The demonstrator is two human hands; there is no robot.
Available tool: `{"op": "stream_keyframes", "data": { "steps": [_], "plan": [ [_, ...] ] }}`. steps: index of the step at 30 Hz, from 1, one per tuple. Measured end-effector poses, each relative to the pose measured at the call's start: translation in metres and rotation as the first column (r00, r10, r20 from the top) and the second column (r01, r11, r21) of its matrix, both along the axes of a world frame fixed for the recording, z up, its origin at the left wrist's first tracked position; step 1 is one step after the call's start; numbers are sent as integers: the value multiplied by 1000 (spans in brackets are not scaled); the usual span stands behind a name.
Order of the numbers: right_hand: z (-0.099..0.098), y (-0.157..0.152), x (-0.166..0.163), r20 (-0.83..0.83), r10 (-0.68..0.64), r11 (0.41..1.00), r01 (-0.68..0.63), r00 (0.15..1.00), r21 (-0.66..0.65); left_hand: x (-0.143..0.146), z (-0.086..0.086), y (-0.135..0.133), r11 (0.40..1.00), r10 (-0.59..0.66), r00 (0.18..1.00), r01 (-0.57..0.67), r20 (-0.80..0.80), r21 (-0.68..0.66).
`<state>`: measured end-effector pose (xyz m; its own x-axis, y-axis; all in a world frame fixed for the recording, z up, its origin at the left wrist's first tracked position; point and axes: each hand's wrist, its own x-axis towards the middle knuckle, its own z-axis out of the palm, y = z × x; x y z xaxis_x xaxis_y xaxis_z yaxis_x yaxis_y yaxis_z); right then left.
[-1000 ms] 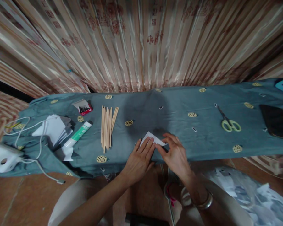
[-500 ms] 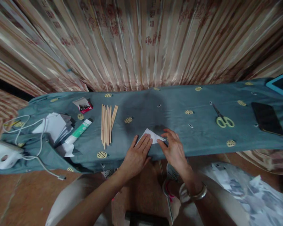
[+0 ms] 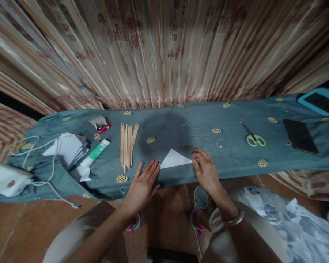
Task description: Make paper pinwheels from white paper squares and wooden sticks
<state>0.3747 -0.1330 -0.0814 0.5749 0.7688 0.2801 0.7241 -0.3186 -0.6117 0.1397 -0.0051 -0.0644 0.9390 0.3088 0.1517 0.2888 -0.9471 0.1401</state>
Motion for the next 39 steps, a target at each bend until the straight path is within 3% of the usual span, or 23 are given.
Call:
{"op": "stream_keyframes", "data": {
  "steps": [4, 12, 17, 20, 22, 24, 29, 31, 33, 36, 39],
  "plan": [
    [4, 1, -1, -42, 8, 999, -6, 999, 42, 1, 3, -1, 1000, 9, 1000, -9, 16, 18],
    [10, 11, -13, -8, 99, 995, -99, 995, -18, 10, 11, 2, 999, 36, 998, -35, 45, -27],
    [10, 20, -18, -105, 53, 998, -54, 993, -10, 19, 14, 7, 986, 108, 991, -96, 78, -139],
    [12, 23, -20, -213, 38, 998, -28, 976, 47, 25, 14, 13, 948, 184, 974, -140, 132, -287],
    [15, 23, -21, -283, 71, 994, -45, 956, 98, 29, 14, 19, 879, 275, 949, -184, 154, -440],
    [19, 23, -22, -337, 115, 987, -68, 935, 146, 35, 16, 23, 771, 372, 915, -209, 159, -601],
    [29, 21, -25, -358, 179, 971, -106, 916, 215, 48, 19, 30, 410, 530, 839, -130, 120, -903],
    [31, 20, -26, -328, 185, 968, -113, 926, 226, 52, 19, 30, 252, 570, 818, -83, 79, -964],
    [32, 18, -27, -292, 181, 967, -115, 939, 228, 54, 18, 30, 138, 585, 810, -55, 36, -989],
    [32, 16, -27, -247, 186, 966, -131, 951, 222, 56, 15, 31, 51, 584, 812, -24, 10, -998],
    [31, 15, -26, -224, 203, 966, -156, 953, 208, 57, 12, 33, 31, 585, 811, -6, 13, -1000]
  ]
}}
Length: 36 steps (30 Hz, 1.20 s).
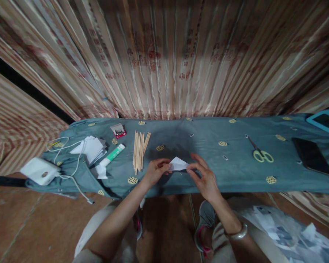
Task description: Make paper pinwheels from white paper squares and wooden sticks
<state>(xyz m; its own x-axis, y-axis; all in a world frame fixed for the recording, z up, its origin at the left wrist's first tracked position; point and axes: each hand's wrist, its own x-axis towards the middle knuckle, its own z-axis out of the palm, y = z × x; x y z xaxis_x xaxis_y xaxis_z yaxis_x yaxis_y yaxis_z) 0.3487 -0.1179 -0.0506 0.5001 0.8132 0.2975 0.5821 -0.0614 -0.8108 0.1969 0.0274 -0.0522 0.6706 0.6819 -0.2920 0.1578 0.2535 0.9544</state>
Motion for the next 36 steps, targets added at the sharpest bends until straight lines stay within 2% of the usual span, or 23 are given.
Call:
{"op": "stream_keyframes", "data": {
  "steps": [12, 20, 23, 25, 27, 28, 29, 31, 34, 36],
  "plan": [
    [0, -7, 2, 29, 23, 999, -22, 999, -31, 9, -4, -1, 1000, 3, 997, -3, 76, -1],
    [0, -11, 3, 80, 17, 999, -14, 997, -36, 15, -1, -2, 999, -10, 999, 9, 36, 35],
    [2, -14, 17, 124, -38, 998, 43, 992, -36, 17, 2, -1, 997, 51, 998, -53, 32, 53],
    [5, -20, 42, 168, -141, 988, 150, 976, -40, 19, 4, 0, 994, 87, 996, -89, 25, 62],
    [9, -29, 80, 221, -285, 949, 306, 933, -70, 21, 5, 1, 991, 115, 993, -116, 21, 61],
    [12, -33, 101, 273, -347, 909, 393, 897, -138, 22, 6, 1, 991, 124, 992, -125, 22, 56],
    [15, -38, 123, 347, -386, 844, 479, 855, -241, 22, 7, 1, 990, 131, 991, -132, 26, 50],
    [20, -46, 162, 518, -398, 641, 633, 758, -434, 22, 8, 0, 989, 140, 989, -142, 41, 40],
    [23, -51, 200, 565, -398, 531, 683, 723, -501, 19, 10, 0, 988, 143, 989, -145, 48, 47],
    [24, -51, 213, 574, -386, 496, 687, 722, -531, 17, 11, 1, 987, 144, 989, -146, 38, 61]
  ]
}}
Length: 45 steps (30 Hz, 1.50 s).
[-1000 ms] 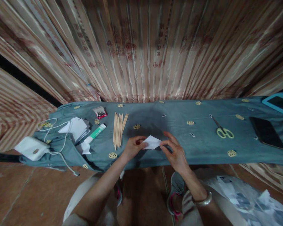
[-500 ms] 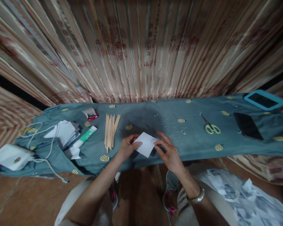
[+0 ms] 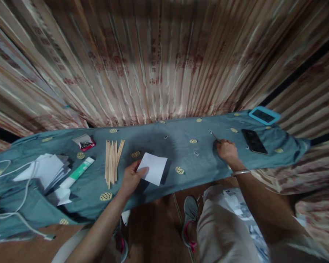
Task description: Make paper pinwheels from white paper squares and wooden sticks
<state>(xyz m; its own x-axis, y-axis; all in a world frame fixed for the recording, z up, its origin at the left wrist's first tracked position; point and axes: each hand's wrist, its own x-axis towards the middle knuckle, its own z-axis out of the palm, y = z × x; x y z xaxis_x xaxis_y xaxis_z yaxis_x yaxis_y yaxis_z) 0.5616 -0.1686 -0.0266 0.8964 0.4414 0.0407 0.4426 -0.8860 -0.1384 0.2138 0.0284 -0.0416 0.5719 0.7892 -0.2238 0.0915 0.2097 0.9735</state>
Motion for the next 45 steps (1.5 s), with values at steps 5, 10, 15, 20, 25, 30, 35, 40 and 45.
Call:
{"op": "stream_keyframes", "data": {
  "steps": [5, 10, 15, 20, 25, 30, 35, 40, 45],
  "plan": [
    [-1, 5, 8, -1, -44, 997, 43, 999, -57, -2, -1, 2, 1000, 19, 1000, -18, -20, 11],
    [-6, 3, -1, -22, -54, 998, 53, 998, -23, -2, -1, 2, 999, 29, 1000, -28, -4, 16],
    [1, -2, 0, -131, -146, 986, 155, 981, 64, -5, 4, 1, 999, 39, 999, -39, 3, 15],
    [24, -4, -7, -378, -153, 934, 258, 913, 246, -6, 4, 3, 998, 65, 998, -65, 16, 12],
    [27, 6, -67, -643, 198, 759, 299, 740, 578, -3, 4, 5, 997, 75, 996, -75, 37, -1],
    [10, 33, -130, -683, 466, 560, 410, 562, 720, 3, 7, 1, 997, 71, 995, -70, 70, -23],
    [5, 44, -175, -681, 601, 495, 474, 419, 728, 9, 11, -1, 992, 128, 985, -127, 118, -20],
    [-1, 32, -217, -673, 706, 543, 441, 220, 715, 4, 15, 10, 976, 218, 958, -218, 185, -21],
    [-12, 25, -234, -634, 770, 610, 210, 72, 764, -5, 14, 20, 965, 258, 934, -261, 245, -21]
  ]
}}
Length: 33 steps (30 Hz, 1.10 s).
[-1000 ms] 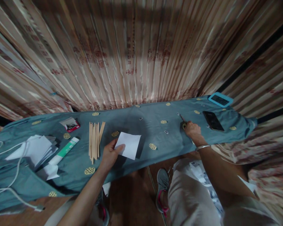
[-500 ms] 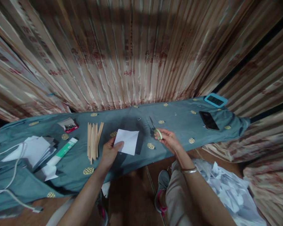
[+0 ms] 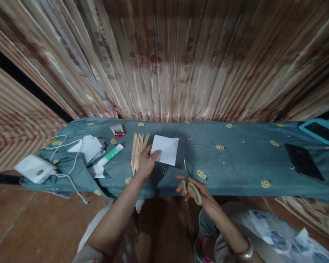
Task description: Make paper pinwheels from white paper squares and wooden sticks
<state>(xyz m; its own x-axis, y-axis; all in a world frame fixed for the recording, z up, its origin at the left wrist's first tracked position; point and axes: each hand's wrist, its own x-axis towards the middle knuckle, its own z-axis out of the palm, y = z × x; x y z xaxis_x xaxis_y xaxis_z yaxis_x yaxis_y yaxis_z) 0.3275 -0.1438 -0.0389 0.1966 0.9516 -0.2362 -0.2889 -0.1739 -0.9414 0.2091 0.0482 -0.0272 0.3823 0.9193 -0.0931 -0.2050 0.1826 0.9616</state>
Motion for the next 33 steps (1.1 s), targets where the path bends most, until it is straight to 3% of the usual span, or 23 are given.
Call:
{"op": "stream_keyframes", "data": {
  "steps": [7, 18, 33],
  "plan": [
    [-4, 9, 2, 39, 128, 990, -126, 991, -56, 2, 2, 2, 999, -35, 999, 35, -18, -9],
    [-14, 13, 6, 5, 96, 995, -96, 995, -42, 12, -4, -6, 996, -92, 996, 92, -20, -13],
    [-12, 10, 9, 34, 101, 994, -99, 994, -56, 15, -1, -8, 995, -103, 994, 102, -26, -23]
  ]
}}
